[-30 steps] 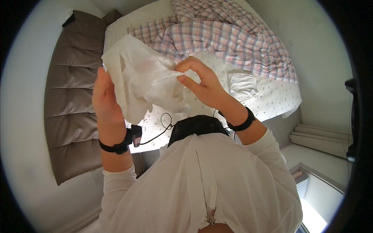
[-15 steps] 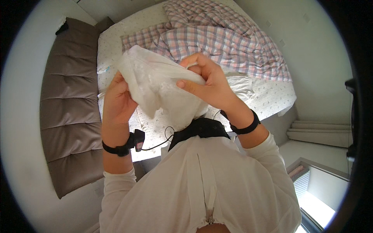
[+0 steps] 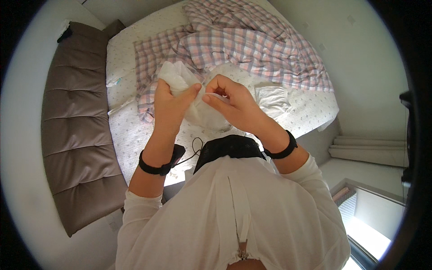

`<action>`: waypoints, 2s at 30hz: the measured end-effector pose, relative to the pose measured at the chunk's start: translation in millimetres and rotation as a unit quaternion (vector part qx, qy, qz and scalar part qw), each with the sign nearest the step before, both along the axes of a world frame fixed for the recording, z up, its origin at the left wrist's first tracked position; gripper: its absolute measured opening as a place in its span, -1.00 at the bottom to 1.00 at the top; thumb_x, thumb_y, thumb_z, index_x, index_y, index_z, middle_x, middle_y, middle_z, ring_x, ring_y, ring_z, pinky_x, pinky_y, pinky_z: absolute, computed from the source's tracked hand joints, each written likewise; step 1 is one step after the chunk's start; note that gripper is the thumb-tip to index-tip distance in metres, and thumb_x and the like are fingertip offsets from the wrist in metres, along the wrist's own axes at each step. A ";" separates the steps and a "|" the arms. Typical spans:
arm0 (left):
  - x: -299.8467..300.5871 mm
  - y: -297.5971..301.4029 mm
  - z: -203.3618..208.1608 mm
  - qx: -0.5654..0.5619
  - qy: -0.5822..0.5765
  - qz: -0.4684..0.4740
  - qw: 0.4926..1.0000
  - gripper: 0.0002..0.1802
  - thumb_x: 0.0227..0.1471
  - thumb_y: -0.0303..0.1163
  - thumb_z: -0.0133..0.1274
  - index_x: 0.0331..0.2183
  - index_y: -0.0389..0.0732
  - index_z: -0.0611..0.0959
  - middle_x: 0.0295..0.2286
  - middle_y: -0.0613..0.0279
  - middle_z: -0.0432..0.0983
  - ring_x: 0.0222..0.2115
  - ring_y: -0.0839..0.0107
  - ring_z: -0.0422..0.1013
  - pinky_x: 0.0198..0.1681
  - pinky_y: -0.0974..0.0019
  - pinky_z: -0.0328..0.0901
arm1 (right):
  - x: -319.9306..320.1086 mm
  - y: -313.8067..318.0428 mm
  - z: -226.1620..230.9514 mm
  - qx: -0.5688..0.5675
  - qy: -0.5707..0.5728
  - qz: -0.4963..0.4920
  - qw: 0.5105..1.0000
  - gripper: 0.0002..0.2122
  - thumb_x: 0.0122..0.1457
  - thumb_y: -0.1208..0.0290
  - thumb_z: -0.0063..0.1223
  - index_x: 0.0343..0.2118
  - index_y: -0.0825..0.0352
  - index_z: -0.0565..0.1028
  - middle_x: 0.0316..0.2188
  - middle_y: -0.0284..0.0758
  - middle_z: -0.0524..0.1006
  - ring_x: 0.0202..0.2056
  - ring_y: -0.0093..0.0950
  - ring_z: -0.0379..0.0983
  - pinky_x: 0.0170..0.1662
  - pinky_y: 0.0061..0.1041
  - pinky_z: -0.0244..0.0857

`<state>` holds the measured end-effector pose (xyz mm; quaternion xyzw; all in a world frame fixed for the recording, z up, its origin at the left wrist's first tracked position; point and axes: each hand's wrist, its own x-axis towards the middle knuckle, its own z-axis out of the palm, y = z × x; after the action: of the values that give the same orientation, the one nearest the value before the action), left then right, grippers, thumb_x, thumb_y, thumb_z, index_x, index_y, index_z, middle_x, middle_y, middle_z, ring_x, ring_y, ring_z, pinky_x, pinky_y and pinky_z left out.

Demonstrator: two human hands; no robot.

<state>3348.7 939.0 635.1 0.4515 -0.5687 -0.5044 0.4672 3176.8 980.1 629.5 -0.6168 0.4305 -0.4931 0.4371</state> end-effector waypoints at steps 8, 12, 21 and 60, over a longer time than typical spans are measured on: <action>-6.2 16.8 -11.1 0.059 0.042 -0.193 0.978 -0.59 0.04 -0.43 0.07 -0.06 -0.32 0.39 -0.23 0.15 0.49 -0.21 0.42 0.44 -0.13 0.39 0.31 | -14.0 -7.3 -24.7 0.096 -0.021 0.008 0.995 -0.78 0.18 0.28 0.13 -0.40 0.35 0.44 -0.56 -0.50 0.39 -0.52 -0.73 0.24 -0.46 -0.68 0.15; 15.8 9.1 -24.8 0.124 0.084 -0.218 0.964 -0.59 0.09 -0.51 -0.04 0.01 -0.30 0.45 -0.12 0.16 0.48 -0.15 0.44 0.43 -0.08 0.40 0.34 | -38.7 -13.2 -12.2 0.201 -0.232 0.065 0.950 -0.83 0.18 0.29 0.11 -0.32 0.29 0.49 -0.44 -0.47 0.50 -0.40 -0.70 0.41 -0.35 -0.68 0.30; 19.4 1.9 -102.6 0.022 -0.025 -0.198 0.980 -0.40 0.01 -0.41 0.12 0.12 -0.06 0.38 0.06 0.15 0.33 0.09 0.29 0.25 0.12 0.18 0.21 | -96.2 -25.6 29.6 0.235 -0.467 0.144 0.840 -0.69 0.27 0.25 -0.11 -0.07 0.37 0.47 -0.18 -0.25 0.56 -0.20 -0.38 0.52 -0.10 -0.37 0.41; 8.3 16.4 8.3 -0.106 0.024 -0.041 0.993 -0.77 -0.11 -0.56 0.22 -0.33 -0.26 0.56 -0.44 0.33 0.53 -0.43 0.63 0.41 -0.34 0.51 0.32 | -46.7 19.0 36.9 -0.011 -0.002 0.066 0.998 -0.81 0.09 0.38 0.23 -0.31 0.36 0.52 -0.41 -0.40 0.50 -0.37 -0.69 0.43 -0.32 -0.74 0.31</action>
<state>3356.9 955.4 643.4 0.3637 -0.6257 -0.4705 0.5048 3130.2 999.1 666.4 -0.6480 0.3824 -0.4690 0.4625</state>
